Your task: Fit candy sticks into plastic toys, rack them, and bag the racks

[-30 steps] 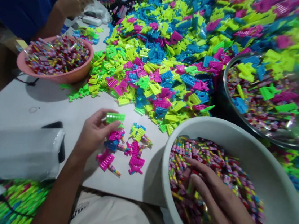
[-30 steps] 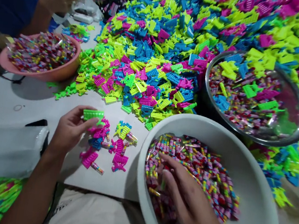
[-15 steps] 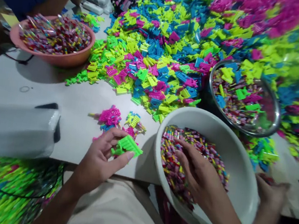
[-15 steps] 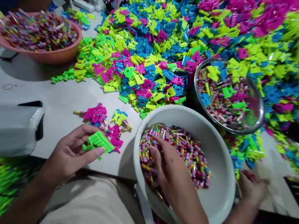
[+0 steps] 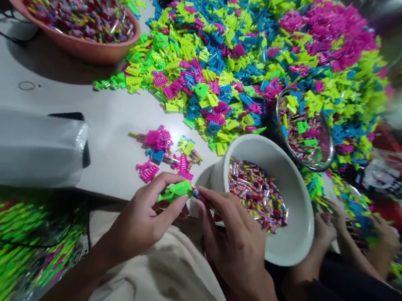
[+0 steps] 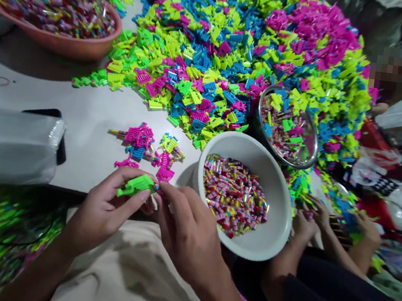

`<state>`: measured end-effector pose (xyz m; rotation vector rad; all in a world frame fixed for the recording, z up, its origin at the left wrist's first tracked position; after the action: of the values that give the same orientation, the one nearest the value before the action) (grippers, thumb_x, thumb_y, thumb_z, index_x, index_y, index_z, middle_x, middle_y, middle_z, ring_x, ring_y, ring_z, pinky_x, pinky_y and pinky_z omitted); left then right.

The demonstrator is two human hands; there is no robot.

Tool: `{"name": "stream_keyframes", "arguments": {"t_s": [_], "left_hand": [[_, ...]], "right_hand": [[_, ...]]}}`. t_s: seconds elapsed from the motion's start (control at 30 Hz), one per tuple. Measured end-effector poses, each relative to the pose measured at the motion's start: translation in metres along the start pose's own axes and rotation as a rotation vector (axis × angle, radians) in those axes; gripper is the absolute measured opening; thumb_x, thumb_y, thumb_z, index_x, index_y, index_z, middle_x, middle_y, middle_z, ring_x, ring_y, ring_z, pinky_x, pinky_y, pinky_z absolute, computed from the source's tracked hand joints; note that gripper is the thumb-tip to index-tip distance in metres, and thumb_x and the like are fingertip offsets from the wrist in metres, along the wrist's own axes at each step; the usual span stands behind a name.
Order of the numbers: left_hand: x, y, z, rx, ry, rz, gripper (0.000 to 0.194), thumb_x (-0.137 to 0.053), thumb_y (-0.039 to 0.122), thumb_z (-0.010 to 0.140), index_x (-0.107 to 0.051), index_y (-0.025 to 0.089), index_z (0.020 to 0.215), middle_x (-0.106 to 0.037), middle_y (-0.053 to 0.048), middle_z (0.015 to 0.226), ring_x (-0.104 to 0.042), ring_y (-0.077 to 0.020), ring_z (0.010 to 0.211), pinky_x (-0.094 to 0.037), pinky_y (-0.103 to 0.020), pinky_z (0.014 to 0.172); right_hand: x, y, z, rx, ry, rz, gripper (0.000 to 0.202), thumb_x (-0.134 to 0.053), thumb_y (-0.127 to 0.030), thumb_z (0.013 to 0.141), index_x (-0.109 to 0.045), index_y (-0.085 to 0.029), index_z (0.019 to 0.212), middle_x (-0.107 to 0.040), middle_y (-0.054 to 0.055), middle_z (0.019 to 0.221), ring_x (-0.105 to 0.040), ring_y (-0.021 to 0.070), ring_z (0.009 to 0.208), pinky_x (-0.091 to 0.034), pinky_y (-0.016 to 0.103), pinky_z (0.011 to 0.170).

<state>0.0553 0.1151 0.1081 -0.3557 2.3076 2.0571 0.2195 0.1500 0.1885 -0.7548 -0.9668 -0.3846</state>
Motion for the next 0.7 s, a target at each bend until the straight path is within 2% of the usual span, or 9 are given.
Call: {"name": "stream_keyframes", "arguments": {"t_s": [0.1, 0.2, 0.4, 0.5, 0.6, 0.7], "left_hand": [[0.005, -0.004, -0.001, -0.011, 0.006, 0.044, 0.026, -0.069, 0.044, 0.104, -0.071, 0.031, 0.126, -0.075, -0.005, 0.116, -0.077, -0.0224, 0.101, -0.068, -0.027, 0.077], [0.009, -0.007, 0.003, -0.004, -0.027, 0.040, 0.024, -0.066, 0.046, 0.106, -0.071, 0.032, 0.126, -0.077, -0.005, 0.116, -0.079, -0.0223, 0.100, -0.068, -0.027, 0.077], [0.013, -0.019, 0.013, 0.004, -0.127, -0.022, 0.022, -0.068, 0.043, 0.106, -0.072, 0.030, 0.123, -0.078, -0.005, 0.109, -0.081, -0.0223, 0.094, -0.070, -0.033, 0.084], [0.014, -0.026, 0.021, 0.094, -0.188, -0.141, 0.020, -0.070, 0.043, 0.105, -0.072, 0.028, 0.119, -0.077, -0.004, 0.107, -0.082, -0.0217, 0.095, -0.070, -0.033, 0.086], [0.015, -0.031, 0.033, 0.254, -0.340, -0.319, 0.021, -0.076, 0.039, 0.102, -0.071, 0.027, 0.118, -0.077, -0.002, 0.104, -0.084, -0.0205, 0.093, -0.068, -0.031, 0.086], [0.014, -0.030, 0.047, 0.362, -0.448, -0.426, 0.021, -0.080, 0.035, 0.099, -0.070, 0.025, 0.116, -0.077, 0.000, 0.098, -0.084, -0.0183, 0.083, -0.065, -0.026, 0.080]], "right_hand": [[-0.009, -0.006, 0.004, 0.009, 0.011, -0.019, 0.033, -0.061, -0.014, 0.110, -0.061, -0.024, 0.141, -0.078, 0.008, 0.105, -0.074, 0.0204, 0.089, -0.062, 0.033, 0.079], [-0.010, -0.006, 0.013, -0.038, -0.006, 0.018, 0.028, -0.057, -0.016, 0.112, -0.065, -0.024, 0.138, -0.077, 0.007, 0.103, -0.075, 0.0202, 0.088, -0.063, 0.033, 0.079], [-0.011, 0.013, 0.033, -0.217, -0.209, 0.231, 0.014, -0.061, -0.026, 0.113, -0.072, -0.025, 0.122, -0.079, 0.004, 0.105, -0.077, 0.0175, 0.092, -0.061, 0.027, 0.080], [-0.014, 0.028, 0.040, -0.303, -0.309, 0.361, 0.016, -0.060, -0.031, 0.113, -0.075, -0.026, 0.118, -0.079, 0.002, 0.102, -0.076, 0.0162, 0.090, -0.059, 0.026, 0.081], [-0.019, 0.042, 0.043, -0.425, -0.439, 0.531, 0.019, -0.063, -0.037, 0.112, -0.077, -0.025, 0.115, -0.080, 0.001, 0.099, -0.075, 0.0165, 0.088, -0.058, 0.025, 0.076], [-0.023, 0.055, 0.041, -0.587, -0.444, 0.691, 0.022, -0.064, -0.042, 0.111, -0.077, -0.024, 0.113, -0.079, 0.001, 0.093, -0.072, 0.0154, 0.083, -0.056, 0.023, 0.070]]}}
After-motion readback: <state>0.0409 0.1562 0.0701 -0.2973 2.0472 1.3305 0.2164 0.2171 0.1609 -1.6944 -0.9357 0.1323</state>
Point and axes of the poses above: each hand's wrist, its own z-axis towards the middle knuckle, its own x-axis out of the back of the hand, y = z × x, the point moved 4 cm from there along z, towards the middle knuckle
